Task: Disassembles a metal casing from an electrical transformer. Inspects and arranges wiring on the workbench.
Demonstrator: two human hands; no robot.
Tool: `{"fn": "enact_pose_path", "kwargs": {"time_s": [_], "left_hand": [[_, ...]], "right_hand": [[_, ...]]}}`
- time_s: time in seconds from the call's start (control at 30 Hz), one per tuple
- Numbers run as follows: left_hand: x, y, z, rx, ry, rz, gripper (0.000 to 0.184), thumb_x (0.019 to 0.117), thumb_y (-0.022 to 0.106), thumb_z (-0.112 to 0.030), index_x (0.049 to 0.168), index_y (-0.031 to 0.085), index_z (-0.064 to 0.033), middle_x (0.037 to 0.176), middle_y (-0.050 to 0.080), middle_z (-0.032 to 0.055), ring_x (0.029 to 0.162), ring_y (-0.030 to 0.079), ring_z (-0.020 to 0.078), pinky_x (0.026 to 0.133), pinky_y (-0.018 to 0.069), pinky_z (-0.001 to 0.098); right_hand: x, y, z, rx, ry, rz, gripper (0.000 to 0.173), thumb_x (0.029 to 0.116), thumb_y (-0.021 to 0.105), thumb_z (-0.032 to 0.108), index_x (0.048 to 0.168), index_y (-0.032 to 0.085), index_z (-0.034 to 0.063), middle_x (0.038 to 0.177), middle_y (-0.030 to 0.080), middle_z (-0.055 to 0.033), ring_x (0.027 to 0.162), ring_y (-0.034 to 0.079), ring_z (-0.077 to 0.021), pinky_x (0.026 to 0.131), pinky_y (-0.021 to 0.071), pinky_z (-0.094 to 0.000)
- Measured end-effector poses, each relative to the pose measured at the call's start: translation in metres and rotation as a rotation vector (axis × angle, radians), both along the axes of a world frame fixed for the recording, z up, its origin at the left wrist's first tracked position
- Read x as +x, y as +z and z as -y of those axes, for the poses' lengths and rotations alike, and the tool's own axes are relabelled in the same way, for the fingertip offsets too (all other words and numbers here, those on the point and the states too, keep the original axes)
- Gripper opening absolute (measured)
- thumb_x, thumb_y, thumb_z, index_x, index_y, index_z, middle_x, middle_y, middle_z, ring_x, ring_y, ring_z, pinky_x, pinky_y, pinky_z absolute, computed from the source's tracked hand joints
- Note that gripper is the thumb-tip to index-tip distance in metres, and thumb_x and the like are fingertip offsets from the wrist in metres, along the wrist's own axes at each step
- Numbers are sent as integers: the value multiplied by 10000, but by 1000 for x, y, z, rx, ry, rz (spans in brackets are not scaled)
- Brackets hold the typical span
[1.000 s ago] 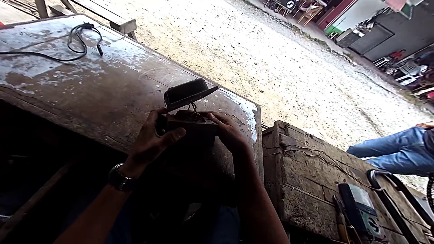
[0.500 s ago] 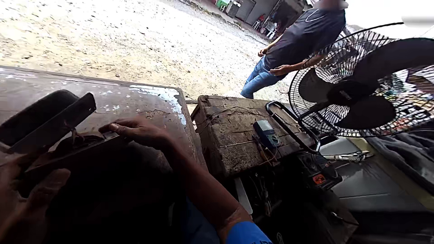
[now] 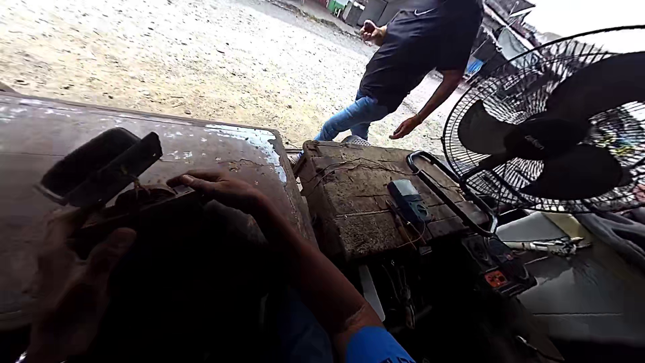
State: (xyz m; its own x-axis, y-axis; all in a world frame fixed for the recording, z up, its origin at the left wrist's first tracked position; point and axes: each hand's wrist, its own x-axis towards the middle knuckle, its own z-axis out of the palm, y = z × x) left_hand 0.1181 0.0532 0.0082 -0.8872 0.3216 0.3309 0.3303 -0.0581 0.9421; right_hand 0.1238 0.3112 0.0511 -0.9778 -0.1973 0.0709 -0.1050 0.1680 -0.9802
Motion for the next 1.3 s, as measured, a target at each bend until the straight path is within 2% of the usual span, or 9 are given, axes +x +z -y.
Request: {"fn": "enact_pose_path", "kwargs": {"time_s": [0.17,0.27,0.37,0.53,0.63,0.7,0.97,1.13,1.3], "left_hand": [[5,6,0,-49,64,47,868,774,730,-731,1423,508,-200,1181,673,-15,984,674,81,785,605,313],[5,6,2,-41,40,56,854,777,734,-725,1401,514,-185,1089,684,-22,883,669,77,714,588,284],[4,4,1,-9,27,61,872,747,777,-695,1394,519,-170,1072,696,-31,894,675,63,731,590,260],[5,3,3,7,1,60,900,727,798,-691,1399,502,-172,1072,687,-25,890,674,71,730,591,256],[6,5,3,-27,11,53,857,754,769,-703,1397,504,-202,1050,684,-31,845,667,63,682,580,251],[6,5,2,-56,34,59,867,760,739,-733,1407,502,-206,1008,673,-24,783,644,68,622,552,250],[4,4,3,-77,28,57,919,749,708,-778,1426,492,-195,1027,681,-15,795,655,80,643,562,261],[3,3,1,-62,43,61,943,722,710,-802,1403,508,-181,1060,674,-16,843,657,86,682,567,272],[3,4,1,-93,58,83,952,713,677,-838,1415,509,-217,1050,675,-16,821,655,91,657,559,295]], "right_hand": [[4,2,0,28,3,13,406,1125,365,236,1316,638,3,1202,689,-111,980,683,-134,872,586,-334],[16,11,7,100,-61,24,404,1120,368,259,1320,656,56,1213,687,-60,939,669,-98,813,579,-301],[27,17,7,150,-96,25,405,1113,390,319,1318,676,119,1193,698,-35,876,651,-93,735,556,-295],[30,18,5,175,-83,7,402,1110,397,324,1328,675,133,1261,691,-33,966,677,-124,805,582,-338],[22,14,5,138,-66,14,408,1114,383,288,1348,656,97,1299,676,-44,1084,665,-134,919,572,-357],[18,11,5,132,-73,8,416,1118,373,288,1337,662,84,1280,684,-47,1081,669,-132,918,575,-356],[18,9,5,119,-66,-11,435,1113,352,281,1333,660,68,1275,679,-50,1093,660,-125,928,568,-347],[30,14,8,150,-133,42,436,1112,371,399,1338,683,195,1238,703,-9,962,687,-128,797,589,-346],[28,12,7,106,-106,51,449,1108,364,430,1349,673,212,1217,715,-19,953,695,-133,776,597,-340]]}}
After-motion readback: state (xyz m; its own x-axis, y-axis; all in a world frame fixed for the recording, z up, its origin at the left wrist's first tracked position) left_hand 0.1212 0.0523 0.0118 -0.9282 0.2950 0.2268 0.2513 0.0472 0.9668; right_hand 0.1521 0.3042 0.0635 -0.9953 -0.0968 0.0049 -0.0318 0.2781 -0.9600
